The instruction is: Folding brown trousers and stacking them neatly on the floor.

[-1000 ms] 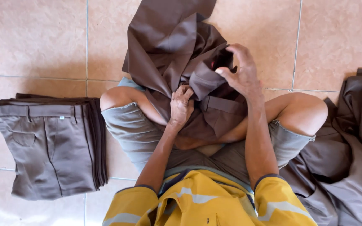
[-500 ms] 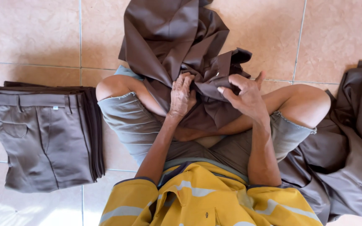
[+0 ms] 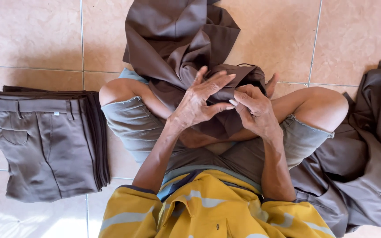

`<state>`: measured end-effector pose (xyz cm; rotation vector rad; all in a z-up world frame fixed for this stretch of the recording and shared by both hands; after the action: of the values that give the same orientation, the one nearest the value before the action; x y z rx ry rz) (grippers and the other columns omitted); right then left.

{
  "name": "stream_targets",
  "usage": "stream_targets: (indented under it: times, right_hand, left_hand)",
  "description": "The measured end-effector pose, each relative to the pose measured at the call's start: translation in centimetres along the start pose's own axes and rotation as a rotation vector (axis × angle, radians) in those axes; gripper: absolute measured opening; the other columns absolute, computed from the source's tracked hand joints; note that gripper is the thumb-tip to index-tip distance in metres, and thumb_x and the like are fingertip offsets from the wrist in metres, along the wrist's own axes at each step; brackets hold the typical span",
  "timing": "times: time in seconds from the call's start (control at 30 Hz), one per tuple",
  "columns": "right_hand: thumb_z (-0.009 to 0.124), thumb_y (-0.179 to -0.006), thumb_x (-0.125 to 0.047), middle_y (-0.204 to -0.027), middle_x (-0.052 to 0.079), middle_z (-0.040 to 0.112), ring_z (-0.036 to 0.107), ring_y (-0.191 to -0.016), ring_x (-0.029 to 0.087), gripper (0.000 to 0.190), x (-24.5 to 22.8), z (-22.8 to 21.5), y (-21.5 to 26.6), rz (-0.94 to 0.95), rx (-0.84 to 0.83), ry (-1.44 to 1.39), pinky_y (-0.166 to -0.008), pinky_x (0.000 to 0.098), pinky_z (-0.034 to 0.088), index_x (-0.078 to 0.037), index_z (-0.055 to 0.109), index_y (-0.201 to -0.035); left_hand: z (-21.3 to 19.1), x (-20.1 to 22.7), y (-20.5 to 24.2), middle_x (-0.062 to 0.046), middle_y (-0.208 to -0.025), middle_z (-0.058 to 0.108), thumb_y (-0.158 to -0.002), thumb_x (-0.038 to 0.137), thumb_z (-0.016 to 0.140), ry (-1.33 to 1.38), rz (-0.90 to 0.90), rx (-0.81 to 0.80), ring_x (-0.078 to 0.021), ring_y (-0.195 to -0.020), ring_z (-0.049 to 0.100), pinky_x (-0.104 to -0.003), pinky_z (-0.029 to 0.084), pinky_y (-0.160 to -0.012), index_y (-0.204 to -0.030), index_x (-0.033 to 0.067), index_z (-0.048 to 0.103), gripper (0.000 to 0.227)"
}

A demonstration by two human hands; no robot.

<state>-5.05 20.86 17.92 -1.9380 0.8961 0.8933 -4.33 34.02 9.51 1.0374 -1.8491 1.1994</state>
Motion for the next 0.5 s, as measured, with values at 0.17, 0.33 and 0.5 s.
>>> stream_targets:
  times: [0.17, 0.33, 0.5]
  right_hand:
    - [0.063, -0.102, -0.010, -0.120, 0.013, 0.066, 0.064, -0.113, 0.032, 0.035, 4.4, 1.3, 0.6, -0.024, -0.084, 0.170, -0.104, 0.0494, 0.025, -0.010, 0.070, -0.136]
    - [0.068, -0.105, -0.007, -0.133, 0.029, 0.060, 0.060, -0.125, 0.045, 0.046, 9.5, -1.7, 0.4, 0.054, 0.145, 0.068, -0.105, 0.0570, 0.047, 0.001, 0.054, -0.149]
    - [0.071, -0.105, -0.025, -0.120, 0.026, 0.069, 0.066, -0.117, 0.043, 0.039, 17.5, -1.4, 4.3, 0.464, 0.028, 0.130, -0.104, 0.0571, 0.048, 0.000, 0.067, -0.134]
  left_hand:
    - [-3.0, -3.4, -0.2, -0.007, -0.113, 0.076, -0.091, 0.020, 0.083, 0.184, -0.230, 0.109, -0.0234, -0.112, 0.069, -0.043, 0.048, -0.110, -0.122, 0.0153, 0.074, 0.033]
    - [-12.2, -14.8, 2.5, -0.003, -0.088, 0.071, -0.098, 0.019, 0.074, 0.157, -0.373, 0.602, -0.0104, -0.087, 0.057, -0.034, 0.052, -0.084, -0.103, 0.0119, 0.078, 0.009]
    - [-13.6, -28.2, 9.6, -0.003, -0.069, 0.066, -0.095, 0.019, 0.075, 0.512, -0.560, 0.982, -0.0129, -0.060, 0.067, -0.026, 0.060, -0.056, -0.087, 0.0079, 0.074, 0.013]
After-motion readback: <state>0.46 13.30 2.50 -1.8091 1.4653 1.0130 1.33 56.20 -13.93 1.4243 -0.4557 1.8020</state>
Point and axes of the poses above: each hand's wrist, its own y-axis away from the middle knuckle, its own z-axis out of the palm, x = y × z, the point moved 9 cm from there along -y, towards the middle knuckle
